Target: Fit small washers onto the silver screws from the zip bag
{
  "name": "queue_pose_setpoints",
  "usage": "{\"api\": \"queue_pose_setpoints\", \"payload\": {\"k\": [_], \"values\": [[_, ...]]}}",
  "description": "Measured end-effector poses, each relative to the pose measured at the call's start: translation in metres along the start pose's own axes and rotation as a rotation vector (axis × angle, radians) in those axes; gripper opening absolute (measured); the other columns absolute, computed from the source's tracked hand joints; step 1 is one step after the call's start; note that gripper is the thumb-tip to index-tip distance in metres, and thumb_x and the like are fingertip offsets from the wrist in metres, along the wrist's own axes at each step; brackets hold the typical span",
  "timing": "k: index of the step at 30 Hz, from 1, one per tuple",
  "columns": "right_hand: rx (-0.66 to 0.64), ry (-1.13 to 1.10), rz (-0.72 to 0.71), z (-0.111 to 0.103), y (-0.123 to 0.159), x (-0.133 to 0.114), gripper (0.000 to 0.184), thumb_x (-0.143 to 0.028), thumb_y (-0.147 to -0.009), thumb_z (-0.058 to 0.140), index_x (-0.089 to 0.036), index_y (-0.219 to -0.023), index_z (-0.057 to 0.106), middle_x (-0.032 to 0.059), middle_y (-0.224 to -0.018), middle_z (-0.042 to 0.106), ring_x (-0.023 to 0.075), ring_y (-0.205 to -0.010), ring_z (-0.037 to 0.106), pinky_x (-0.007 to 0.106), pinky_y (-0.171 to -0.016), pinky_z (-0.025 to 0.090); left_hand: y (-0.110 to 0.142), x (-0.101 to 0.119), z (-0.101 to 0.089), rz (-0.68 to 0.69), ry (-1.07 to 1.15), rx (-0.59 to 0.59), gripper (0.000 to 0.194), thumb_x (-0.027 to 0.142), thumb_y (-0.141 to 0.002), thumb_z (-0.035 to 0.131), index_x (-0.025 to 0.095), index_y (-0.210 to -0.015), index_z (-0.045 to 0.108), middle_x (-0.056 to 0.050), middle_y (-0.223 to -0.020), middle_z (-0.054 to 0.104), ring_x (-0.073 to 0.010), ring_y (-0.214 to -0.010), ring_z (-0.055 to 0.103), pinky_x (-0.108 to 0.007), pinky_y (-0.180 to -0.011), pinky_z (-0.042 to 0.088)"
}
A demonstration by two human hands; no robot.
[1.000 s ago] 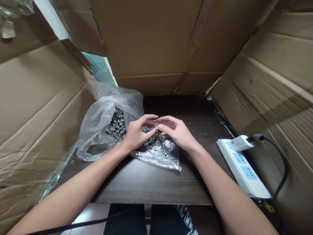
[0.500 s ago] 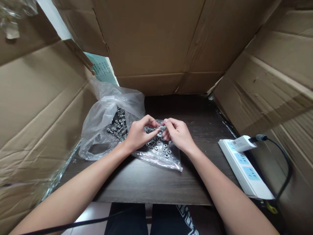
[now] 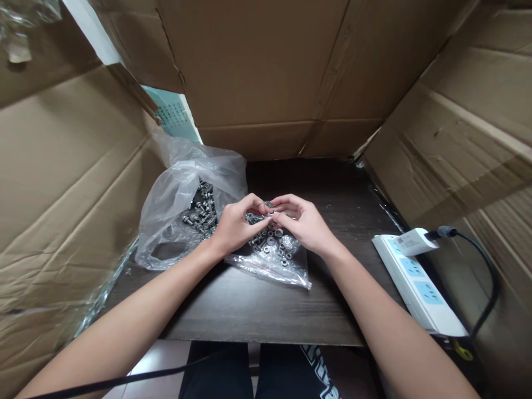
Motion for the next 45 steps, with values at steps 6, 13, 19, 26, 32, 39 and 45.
{"api": "queue_pose_setpoints", "payload": {"k": [6, 13, 19, 26, 32, 39, 45], "values": [[0.05, -0.009, -0.061, -0.0021, -0.0023, 0.0014, 0.025, -0.023, -0.074, 0.077, -0.019, -0.096, 0.066, 0.0058, -0.097, 0.074, 0.0202, -0.095, 0.072, 0.037, -0.092, 0.059, -0.0011, -0.0004, 0.0002, -0.017, 0.043, 0.002, 0.018, 0.025, -0.085, 0.074, 0.017, -0.088, 0.058, -0.006, -0.094, 0.076, -0.0177, -0.088, 0.075, -0.03, -0.083, 0.064], [0.052, 0.023, 0.005, -0.0025, -0.0011, 0.0021, 0.024, -0.044, -0.092, 0.061, -0.02, -0.098, 0.065, 0.0024, -0.08, 0.068, 0.016, -0.067, 0.068, 0.028, -0.057, 0.058, 0.0, 0.0007, -0.0006, -0.027, 0.013, 0.013, 0.018, 0.024, -0.084, 0.074, 0.017, -0.086, 0.058, -0.004, -0.089, 0.075, -0.0162, -0.083, 0.075, -0.028, -0.081, 0.064], [-0.004, 0.006, -0.026, -0.0007, -0.0008, 0.0014, 0.031, -0.029, -0.077, 0.078, -0.019, -0.104, 0.066, 0.0056, -0.098, 0.071, 0.0176, -0.084, 0.071, 0.035, -0.082, 0.061, -0.0005, -0.0001, -0.0021, 0.018, -0.045, 0.021, 0.014, 0.024, -0.086, 0.073, 0.017, -0.094, 0.063, -0.003, -0.092, 0.075, -0.0149, -0.083, 0.074, -0.026, -0.08, 0.063], [0.044, 0.004, 0.031, -0.0013, -0.0017, 0.0065, 0.021, -0.036, -0.085, 0.07, -0.019, -0.096, 0.065, 0.0011, -0.073, 0.071, 0.0156, -0.063, 0.07, 0.031, -0.067, 0.06, -0.0005, 0.0012, -0.0013, 0.048, -0.018, 0.017, 0.017, 0.021, -0.085, 0.074, 0.017, -0.097, 0.063, -0.003, -0.093, 0.075, -0.0135, -0.082, 0.074, -0.025, -0.08, 0.064], [0.044, -0.004, -0.037, 0.0012, 0.0001, 0.0014, 0.025, -0.034, -0.084, 0.071, -0.02, -0.104, 0.064, 0.0051, -0.096, 0.071, 0.0179, -0.082, 0.071, 0.031, -0.068, 0.061, -0.0003, 0.0012, -0.001, 0.032, 0.011, 0.019, 0.017, 0.022, -0.086, 0.074, 0.017, -0.098, 0.063, -0.002, -0.092, 0.075, -0.0136, -0.082, 0.075, -0.025, -0.081, 0.064], [0.033, -0.087, -0.04, -0.0059, -0.0035, 0.0016, 0.036, -0.029, -0.073, 0.083, -0.019, -0.102, 0.065, 0.005, -0.097, 0.073, 0.0189, -0.093, 0.072, 0.036, -0.091, 0.059, -0.0004, -0.0001, 0.0001, 0.021, 0.018, 0.011, 0.022, 0.022, -0.086, 0.075, 0.017, -0.104, 0.064, -0.003, -0.095, 0.076, -0.0139, -0.085, 0.075, -0.025, -0.083, 0.064], [0.117, 0.054, 0.002, -0.0053, -0.0022, 0.0064, 0.025, -0.043, -0.088, 0.067, -0.019, -0.093, 0.064, -0.0006, -0.066, 0.066, 0.0136, -0.055, 0.064, 0.027, -0.056, 0.056, 0.0001, 0.0011, 0.0013, 0.036, 0.004, 0.002, 0.023, 0.019, -0.085, 0.076, 0.017, -0.104, 0.063, -0.002, -0.096, 0.076, -0.0127, -0.085, 0.075, -0.023, -0.084, 0.063]]}}
Point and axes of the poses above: each hand's wrist, its own y-axis away from the middle knuckle, its own z-axis out of the palm, x = y × z, the point moved 5 cm from there along -y, towards the middle knuckle
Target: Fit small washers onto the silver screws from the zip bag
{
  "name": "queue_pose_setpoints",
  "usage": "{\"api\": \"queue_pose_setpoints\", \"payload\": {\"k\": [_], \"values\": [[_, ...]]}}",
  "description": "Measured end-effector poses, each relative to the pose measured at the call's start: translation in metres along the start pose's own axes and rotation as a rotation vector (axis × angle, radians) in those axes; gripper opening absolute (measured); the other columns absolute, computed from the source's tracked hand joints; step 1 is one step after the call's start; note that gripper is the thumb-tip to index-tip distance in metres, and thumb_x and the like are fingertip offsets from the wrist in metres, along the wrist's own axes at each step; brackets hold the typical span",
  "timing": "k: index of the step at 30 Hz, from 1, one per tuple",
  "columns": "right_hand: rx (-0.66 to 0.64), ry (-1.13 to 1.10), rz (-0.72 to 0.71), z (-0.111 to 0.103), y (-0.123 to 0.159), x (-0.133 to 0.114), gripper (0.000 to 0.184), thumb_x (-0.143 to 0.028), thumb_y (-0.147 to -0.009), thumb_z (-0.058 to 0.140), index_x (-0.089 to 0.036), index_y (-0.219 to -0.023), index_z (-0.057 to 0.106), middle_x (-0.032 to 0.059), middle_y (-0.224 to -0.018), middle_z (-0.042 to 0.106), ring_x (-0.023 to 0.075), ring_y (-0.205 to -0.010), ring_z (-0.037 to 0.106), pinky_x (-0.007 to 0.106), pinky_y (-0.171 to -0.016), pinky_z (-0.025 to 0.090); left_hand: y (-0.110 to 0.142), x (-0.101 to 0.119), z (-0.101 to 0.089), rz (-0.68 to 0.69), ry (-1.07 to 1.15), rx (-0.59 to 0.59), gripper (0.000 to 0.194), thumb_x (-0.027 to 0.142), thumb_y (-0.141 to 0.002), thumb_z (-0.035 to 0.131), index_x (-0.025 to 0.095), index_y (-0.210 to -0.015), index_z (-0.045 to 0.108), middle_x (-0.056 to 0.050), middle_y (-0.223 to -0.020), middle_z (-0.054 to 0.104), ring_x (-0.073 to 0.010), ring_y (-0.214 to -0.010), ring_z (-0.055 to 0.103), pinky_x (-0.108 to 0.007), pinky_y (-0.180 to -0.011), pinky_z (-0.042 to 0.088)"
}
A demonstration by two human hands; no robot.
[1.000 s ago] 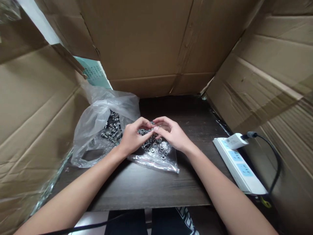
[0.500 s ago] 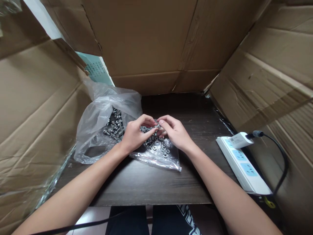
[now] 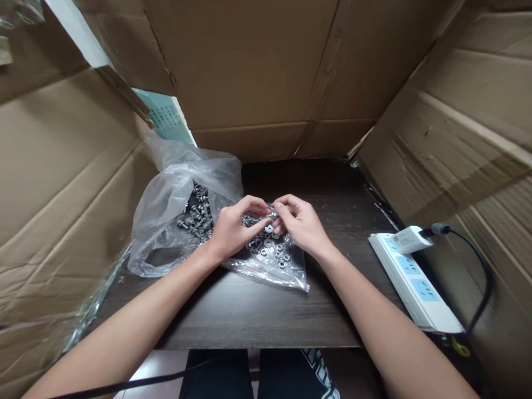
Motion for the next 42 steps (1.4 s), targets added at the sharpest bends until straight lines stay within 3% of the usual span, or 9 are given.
{"api": "queue_pose_setpoints", "payload": {"k": [9, 13, 17, 22, 26, 30, 34, 39, 42], "values": [[-0.018, -0.002, 0.034, -0.001, 0.0007, -0.0015, 0.027, -0.043, -0.087, 0.068, -0.019, -0.098, 0.065, 0.0, -0.066, 0.066, 0.0139, -0.054, 0.063, 0.028, -0.054, 0.056, 0.0007, 0.0005, -0.0003, 0.022, -0.016, -0.003, 0.021, 0.019, -0.086, 0.075, 0.017, -0.102, 0.063, -0.002, -0.095, 0.076, -0.0131, -0.084, 0.075, -0.024, -0.083, 0.064], [-0.083, -0.119, 0.003, 0.0026, 0.0002, -0.0025, 0.037, -0.039, -0.077, 0.079, -0.02, -0.105, 0.065, 0.0063, -0.097, 0.074, 0.0201, -0.085, 0.073, 0.031, -0.068, 0.062, 0.0008, 0.0003, -0.0011, 0.02, -0.015, 0.018, 0.02, 0.02, -0.086, 0.075, 0.016, -0.102, 0.063, -0.002, -0.094, 0.075, -0.0128, -0.084, 0.075, -0.023, -0.083, 0.063], [-0.013, -0.028, 0.067, -0.0005, -0.0001, 0.0006, 0.027, -0.044, -0.086, 0.068, -0.018, -0.095, 0.066, 0.0016, -0.066, 0.068, 0.0162, -0.057, 0.067, 0.029, -0.055, 0.059, 0.0004, 0.0011, -0.0004, 0.021, -0.008, 0.001, 0.022, 0.017, -0.084, 0.076, 0.016, -0.102, 0.062, -0.002, -0.094, 0.076, -0.0125, -0.084, 0.075, -0.022, -0.083, 0.063], [-0.057, -0.112, 0.008, 0.0014, 0.0015, -0.0052, 0.036, -0.033, -0.076, 0.078, -0.02, -0.106, 0.063, 0.0057, -0.094, 0.075, 0.02, -0.083, 0.074, 0.03, -0.067, 0.063, 0.0002, -0.0011, -0.0019, 0.009, 0.001, 0.02, 0.022, 0.017, -0.085, 0.075, 0.016, -0.103, 0.062, -0.002, -0.094, 0.076, -0.0129, -0.084, 0.076, -0.022, -0.082, 0.064], [0.028, 0.031, 0.049, -0.0026, 0.0023, -0.0022, 0.026, -0.044, -0.089, 0.065, -0.019, -0.094, 0.065, -0.0009, -0.061, 0.065, 0.0141, -0.05, 0.063, 0.026, -0.048, 0.055, 0.0001, -0.0015, -0.0007, 0.014, -0.002, -0.004, 0.025, 0.017, -0.084, 0.077, 0.016, -0.104, 0.062, -0.002, -0.095, 0.077, -0.0132, -0.084, 0.076, -0.022, -0.082, 0.064], [-0.058, -0.106, 0.046, 0.0018, 0.0024, -0.0032, 0.04, -0.037, -0.077, 0.078, -0.021, -0.11, 0.061, 0.004, -0.091, 0.073, 0.0201, -0.079, 0.073, 0.029, -0.06, 0.063, -0.0003, -0.0009, -0.0017, 0.0, -0.003, 0.009, 0.024, 0.018, -0.084, 0.076, 0.016, -0.104, 0.063, -0.001, -0.093, 0.077, -0.0135, -0.084, 0.077, -0.022, -0.082, 0.064], [-0.024, -0.035, 0.121, 0.0001, 0.0037, -0.0018, 0.04, -0.045, -0.086, 0.068, -0.02, -0.114, 0.058, -0.0033, -0.061, 0.063, 0.0159, -0.045, 0.061, 0.027, -0.039, 0.053, 0.0001, -0.0004, -0.0007, -0.003, -0.016, -0.018, 0.026, 0.019, -0.084, 0.077, 0.017, -0.105, 0.063, -0.002, -0.096, 0.078, -0.0139, -0.084, 0.077, -0.021, -0.082, 0.064], [-0.073, -0.124, 0.051, 0.0026, 0.0035, -0.0055, 0.048, -0.034, -0.075, 0.079, -0.02, -0.117, 0.058, 0.0053, -0.095, 0.074, 0.0205, -0.081, 0.074, 0.031, -0.062, 0.064, 0.0006, -0.0023, -0.0017, -0.027, -0.01, -0.002, 0.024, 0.021, -0.085, 0.076, 0.017, -0.105, 0.063, -0.002, -0.094, 0.078, -0.0154, -0.084, 0.078, -0.023, -0.081, 0.064], [-0.023, -0.036, 0.089, 0.0001, 0.0024, -0.0013, 0.031, -0.039, -0.086, 0.069, -0.018, -0.106, 0.062, 0.0, -0.066, 0.068, 0.0154, -0.053, 0.067, 0.027, -0.049, 0.058, 0.0005, -0.002, -0.0007, -0.02, -0.008, -0.016, 0.025, 0.021, -0.085, 0.077, 0.017, -0.105, 0.063, -0.002, -0.095, 0.078, -0.0152, -0.085, 0.078, -0.023, -0.082, 0.064]]}}
Point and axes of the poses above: each hand's wrist, its own y-axis away from the middle knuckle, its own z-axis out of the palm, x = y × z, the point moved 5 cm from there along -y, towards the middle knuckle
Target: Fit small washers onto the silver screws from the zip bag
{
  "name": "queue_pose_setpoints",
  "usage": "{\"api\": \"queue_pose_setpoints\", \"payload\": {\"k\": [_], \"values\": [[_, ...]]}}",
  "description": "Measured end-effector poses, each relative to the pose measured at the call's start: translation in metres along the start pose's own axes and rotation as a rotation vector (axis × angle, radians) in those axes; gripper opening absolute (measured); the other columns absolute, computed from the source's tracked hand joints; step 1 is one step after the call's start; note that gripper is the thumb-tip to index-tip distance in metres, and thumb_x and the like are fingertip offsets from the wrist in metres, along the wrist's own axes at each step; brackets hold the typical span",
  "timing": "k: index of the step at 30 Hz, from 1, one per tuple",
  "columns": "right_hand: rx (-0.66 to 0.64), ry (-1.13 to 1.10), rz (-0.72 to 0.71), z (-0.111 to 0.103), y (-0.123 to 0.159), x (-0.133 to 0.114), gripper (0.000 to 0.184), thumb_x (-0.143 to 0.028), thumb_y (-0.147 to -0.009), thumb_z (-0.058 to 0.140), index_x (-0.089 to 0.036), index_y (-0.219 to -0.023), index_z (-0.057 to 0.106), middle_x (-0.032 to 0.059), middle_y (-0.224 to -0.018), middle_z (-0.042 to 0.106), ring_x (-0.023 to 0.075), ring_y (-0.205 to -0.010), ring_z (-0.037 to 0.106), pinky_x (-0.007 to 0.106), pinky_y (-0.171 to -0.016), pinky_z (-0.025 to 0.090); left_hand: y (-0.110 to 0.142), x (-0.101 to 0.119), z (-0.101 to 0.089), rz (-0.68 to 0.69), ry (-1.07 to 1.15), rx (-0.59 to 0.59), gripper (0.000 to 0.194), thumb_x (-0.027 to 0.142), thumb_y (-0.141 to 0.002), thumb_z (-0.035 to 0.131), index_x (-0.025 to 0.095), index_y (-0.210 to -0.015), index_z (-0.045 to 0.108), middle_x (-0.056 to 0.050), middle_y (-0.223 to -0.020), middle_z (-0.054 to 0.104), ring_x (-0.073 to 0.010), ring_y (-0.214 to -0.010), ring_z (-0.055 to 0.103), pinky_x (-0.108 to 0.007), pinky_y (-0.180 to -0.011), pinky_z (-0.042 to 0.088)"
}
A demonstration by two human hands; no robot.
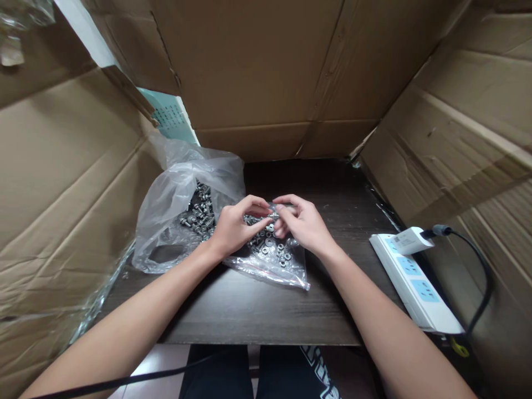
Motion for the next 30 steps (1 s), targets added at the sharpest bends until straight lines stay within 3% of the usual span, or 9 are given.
{"api": "queue_pose_setpoints", "payload": {"k": [2, 6, 9, 11, 15, 20, 24, 26, 30], "values": [[0.047, 0.011, 0.0, -0.0024, -0.0008, 0.0008, 0.027, -0.041, -0.088, 0.064, -0.017, -0.098, 0.064, 0.0004, -0.063, 0.066, 0.0153, -0.052, 0.066, 0.026, -0.048, 0.057, -0.0002, 0.0002, 0.0002, 0.002, -0.002, 0.002, 0.025, 0.022, -0.084, 0.077, 0.017, -0.104, 0.063, -0.003, -0.096, 0.078, -0.0153, -0.085, 0.077, -0.024, -0.082, 0.064], [-0.043, -0.113, -0.035, 0.002, -0.0013, -0.0016, 0.041, -0.03, -0.073, 0.082, -0.018, -0.107, 0.064, 0.006, -0.095, 0.076, 0.0193, -0.085, 0.075, 0.029, -0.071, 0.064, -0.0001, 0.0001, -0.0003, 0.007, 0.003, 0.019, 0.021, 0.023, -0.086, 0.075, 0.016, -0.102, 0.063, -0.003, -0.094, 0.078, -0.015, -0.084, 0.077, -0.024, -0.082, 0.065], [0.007, -0.027, 0.034, 0.0002, -0.0013, 0.0026, 0.033, -0.041, -0.083, 0.074, -0.017, -0.103, 0.064, 0.0009, -0.065, 0.07, 0.0158, -0.053, 0.068, 0.027, -0.051, 0.059, 0.0004, 0.0002, 0.0008, 0.017, -0.004, 0.0, 0.022, 0.023, -0.085, 0.076, 0.017, -0.102, 0.063, -0.003, -0.094, 0.078, -0.015, -0.084, 0.077, -0.025, -0.082, 0.065], [0.061, -0.001, 0.04, -0.0025, -0.0013, 0.0033, 0.031, -0.045, -0.087, 0.069, -0.017, -0.098, 0.065, -0.0001, -0.058, 0.066, 0.0155, -0.048, 0.065, 0.027, -0.046, 0.056, 0.0005, -0.0001, 0.0006, 0.017, -0.009, -0.001, 0.023, 0.023, -0.085, 0.076, 0.017, -0.102, 0.063, -0.003, -0.095, 0.078, -0.0155, -0.084, 0.077, -0.026, -0.082, 0.065], [-0.038, -0.104, -0.035, 0.0004, -0.001, -0.0015, 0.039, -0.033, -0.075, 0.082, -0.017, -0.106, 0.065, 0.0067, -0.093, 0.078, 0.0194, -0.081, 0.075, 0.032, -0.076, 0.064, 0.0005, -0.0007, -0.0012, 0.004, -0.014, 0.017, 0.021, 0.024, -0.086, 0.075, 0.017, -0.102, 0.063, -0.003, -0.094, 0.077, -0.0155, -0.084, 0.077, -0.026, -0.082, 0.065], [0.086, 0.108, -0.013, -0.005, 0.0002, 0.0013, 0.027, -0.045, -0.089, 0.065, -0.018, -0.093, 0.067, 0.0016, -0.063, 0.068, 0.0171, -0.053, 0.066, 0.03, -0.051, 0.057, 0.0004, 0.0008, 0.0002, 0.027, -0.031, -0.01, 0.021, 0.022, -0.086, 0.075, 0.017, -0.102, 0.063, -0.003, -0.095, 0.077, -0.0147, -0.084, 0.077, -0.025, -0.083, 0.064], [-0.013, -0.022, -0.112, 0.0, 0.0003, -0.0055, 0.034, -0.033, -0.078, 0.078, -0.02, -0.106, 0.065, 0.0071, -0.099, 0.076, 0.0223, -0.094, 0.074, 0.033, -0.074, 0.064, -0.0001, 0.0, -0.0022, 0.023, -0.024, 0.024, 0.019, 0.02, -0.086, 0.075, 0.016, -0.101, 0.064, -0.003, -0.094, 0.077, -0.0139, -0.083, 0.076, -0.024, -0.081, 0.064], [-0.056, -0.05, -0.077, 0.0014, 0.0001, -0.0051, 0.037, -0.031, -0.077, 0.079, -0.02, -0.108, 0.064, 0.0056, -0.092, 0.076, 0.0205, -0.085, 0.074, 0.032, -0.072, 0.064, -0.0001, 0.0001, -0.002, 0.025, -0.025, 0.017, 0.019, 0.02, -0.086, 0.075, 0.016, -0.101, 0.064, -0.003, -0.093, 0.077, -0.014, -0.083, 0.076, -0.024, -0.081, 0.064], [0.054, 0.016, 0.027, -0.0042, -0.0005, 0.0004, 0.024, -0.041, -0.089, 0.066, -0.018, -0.093, 0.064, 0.0005, -0.062, 0.067, 0.0155, -0.052, 0.065, 0.028, -0.05, 0.057, 0.0, 0.001, -0.0006, 0.028, -0.026, 0.001, 0.02, 0.02, -0.085, 0.075, 0.017, -0.102, 0.064, -0.003, -0.095, 0.077, -0.0142, -0.084, 0.076, -0.024, -0.082, 0.064]]}}
Point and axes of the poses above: each hand's wrist, its own y-axis away from the middle knuckle, its own z-axis out of the palm, x = y × z, the point moved 5 cm from there along -y, towards the middle knuckle
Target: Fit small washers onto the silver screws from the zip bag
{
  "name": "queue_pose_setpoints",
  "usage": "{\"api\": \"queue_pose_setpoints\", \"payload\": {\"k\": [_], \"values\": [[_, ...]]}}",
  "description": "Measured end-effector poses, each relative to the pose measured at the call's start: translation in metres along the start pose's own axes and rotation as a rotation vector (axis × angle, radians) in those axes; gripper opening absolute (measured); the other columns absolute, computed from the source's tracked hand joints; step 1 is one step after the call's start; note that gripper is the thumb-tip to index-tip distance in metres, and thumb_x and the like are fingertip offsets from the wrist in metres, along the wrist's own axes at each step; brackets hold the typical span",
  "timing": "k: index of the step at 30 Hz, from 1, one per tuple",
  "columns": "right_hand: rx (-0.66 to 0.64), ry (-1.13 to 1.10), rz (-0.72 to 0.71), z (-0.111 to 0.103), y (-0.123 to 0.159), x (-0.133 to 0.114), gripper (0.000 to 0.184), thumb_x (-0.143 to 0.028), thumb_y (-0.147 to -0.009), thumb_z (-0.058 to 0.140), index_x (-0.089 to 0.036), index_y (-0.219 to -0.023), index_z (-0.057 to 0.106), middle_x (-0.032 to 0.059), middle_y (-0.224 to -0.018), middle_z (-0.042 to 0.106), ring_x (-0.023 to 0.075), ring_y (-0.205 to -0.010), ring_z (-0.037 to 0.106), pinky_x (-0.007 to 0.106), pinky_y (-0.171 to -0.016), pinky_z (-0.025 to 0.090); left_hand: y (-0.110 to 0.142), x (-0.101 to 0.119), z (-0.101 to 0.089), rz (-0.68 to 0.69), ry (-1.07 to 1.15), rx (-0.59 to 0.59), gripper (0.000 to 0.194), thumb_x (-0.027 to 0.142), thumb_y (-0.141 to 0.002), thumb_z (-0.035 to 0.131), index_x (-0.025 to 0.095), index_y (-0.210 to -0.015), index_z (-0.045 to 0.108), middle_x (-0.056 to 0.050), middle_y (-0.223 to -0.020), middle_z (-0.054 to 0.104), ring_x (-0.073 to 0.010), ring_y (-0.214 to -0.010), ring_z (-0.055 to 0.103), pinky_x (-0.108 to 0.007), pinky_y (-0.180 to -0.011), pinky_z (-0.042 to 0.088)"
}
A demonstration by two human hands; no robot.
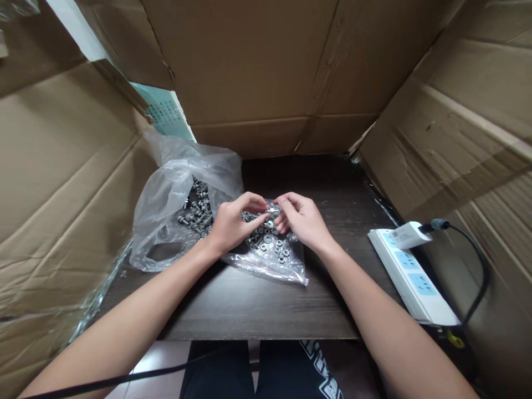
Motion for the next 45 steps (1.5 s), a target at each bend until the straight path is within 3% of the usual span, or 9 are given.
{"api": "queue_pose_setpoints", "payload": {"k": [5, 13, 18, 23, 28, 33, 38, 42, 45], "values": [[-0.153, -0.108, -0.077, 0.0061, 0.0013, -0.0037, 0.039, -0.031, -0.076, 0.08, -0.021, -0.11, 0.063, 0.0072, -0.104, 0.075, 0.0218, -0.094, 0.073, 0.035, -0.073, 0.065, 0.0, -0.0013, -0.0008, -0.006, -0.004, 0.021, 0.018, 0.023, -0.087, 0.074, 0.017, -0.101, 0.064, -0.003, -0.094, 0.077, -0.0146, -0.083, 0.076, -0.025, -0.081, 0.065], [-0.156, -0.133, -0.087, 0.0054, 0.0, -0.0026, 0.036, -0.026, -0.076, 0.079, -0.02, -0.107, 0.063, 0.0063, -0.101, 0.076, 0.0194, -0.087, 0.074, 0.036, -0.081, 0.063, 0.0007, -0.0022, -0.0005, -0.017, 0.061, 0.035, 0.025, 0.023, -0.085, 0.077, 0.016, -0.105, 0.063, -0.004, -0.095, 0.077, -0.0146, -0.084, 0.077, -0.024, -0.08, 0.065], [-0.065, 0.015, -0.037, 0.0039, -0.0004, 0.0002, 0.025, -0.043, -0.092, 0.061, -0.019, -0.098, 0.065, -0.0005, -0.062, 0.066, 0.0154, -0.053, 0.066, 0.029, -0.054, 0.057, 0.0014, -0.0021, 0.0012, -0.056, 0.072, 0.034, 0.028, 0.025, -0.084, 0.078, 0.016, -0.105, 0.062, -0.004, -0.095, 0.078, -0.0155, -0.083, 0.077, -0.026, -0.082, 0.066], [-0.121, -0.103, -0.1, 0.0033, 0.0004, -0.006, 0.042, -0.037, -0.076, 0.081, -0.022, -0.11, 0.061, 0.0051, -0.098, 0.074, 0.0212, -0.089, 0.073, 0.034, -0.071, 0.063, 0.002, -0.0042, 0.0005, -0.071, 0.072, 0.044, 0.029, 0.024, -0.084, 0.078, 0.017, -0.107, 0.063, -0.003, -0.094, 0.078, -0.0159, -0.084, 0.077, -0.026, -0.082, 0.066], [-0.061, -0.006, -0.066, -0.0001, -0.0027, -0.0004, 0.027, -0.044, -0.085, 0.071, -0.021, -0.097, 0.063, 0.0005, -0.068, 0.068, 0.0177, -0.059, 0.068, 0.034, -0.06, 0.06, 0.0014, -0.0024, 0.0022, -0.073, 0.092, 0.016, 0.028, 0.021, -0.083, 0.078, 0.017, -0.106, 0.062, -0.003, -0.096, 0.078, -0.0162, -0.086, 0.078, -0.026, -0.083, 0.065], [-0.111, -0.054, -0.091, 0.0046, -0.0002, -0.0035, 0.037, -0.038, -0.076, 0.081, -0.021, -0.105, 0.064, 0.0045, -0.093, 0.073, 0.0203, -0.081, 0.073, 0.031, -0.065, 0.062, 0.0014, -0.0009, 0.0016, -0.068, 0.095, 0.039, 0.026, 0.023, -0.084, 0.077, 0.016, -0.104, 0.062, -0.003, -0.093, 0.078, -0.0161, -0.085, 0.078, -0.024, -0.082, 0.065], [-0.037, 0.038, -0.041, 0.0016, 0.0015, -0.003, 0.029, -0.047, -0.088, 0.067, -0.019, -0.096, 0.064, -0.0011, -0.06, 0.064, 0.0141, -0.047, 0.061, 0.027, -0.045, 0.054, 0.0018, -0.0019, 0.0031, -0.076, 0.066, 0.01, 0.029, 0.022, -0.084, 0.077, 0.016, -0.107, 0.063, -0.003, -0.095, 0.078, -0.0169, -0.087, 0.078, -0.025, -0.084, 0.065], [-0.101, -0.078, -0.091, 0.0032, 0.0015, -0.0062, 0.041, -0.036, -0.074, 0.082, -0.021, -0.107, 0.062, 0.0052, -0.096, 0.074, 0.0205, -0.081, 0.073, 0.031, -0.062, 0.063, 0.0011, -0.0021, 0.0019, -0.09, 0.075, 0.019, 0.029, 0.022, -0.084, 0.077, 0.016, -0.108, 0.062, -0.003, -0.095, 0.078, -0.0166, -0.086, 0.078, -0.025, -0.084, 0.065], [-0.094, -0.028, -0.076, 0.0024, 0.0009, -0.0042, 0.032, -0.037, -0.08, 0.077, -0.019, -0.103, 0.063, 0.0016, -0.075, 0.071, 0.0169, -0.064, 0.07, 0.028, -0.056, 0.06, 0.0009, -0.0007, 0.0026, -0.072, 0.08, 0.011, 0.028, 0.021, -0.083, 0.077, 0.016, -0.107, 0.062, -0.003, -0.095, 0.078, -0.016, -0.086, 0.078, -0.024, -0.083, 0.064]]}}
Point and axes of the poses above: each hand's wrist, its own y-axis away from the middle knuckle, its own z-axis out of the palm, x = y × z, the point moved 5 cm from there along -y, towards the middle knuckle
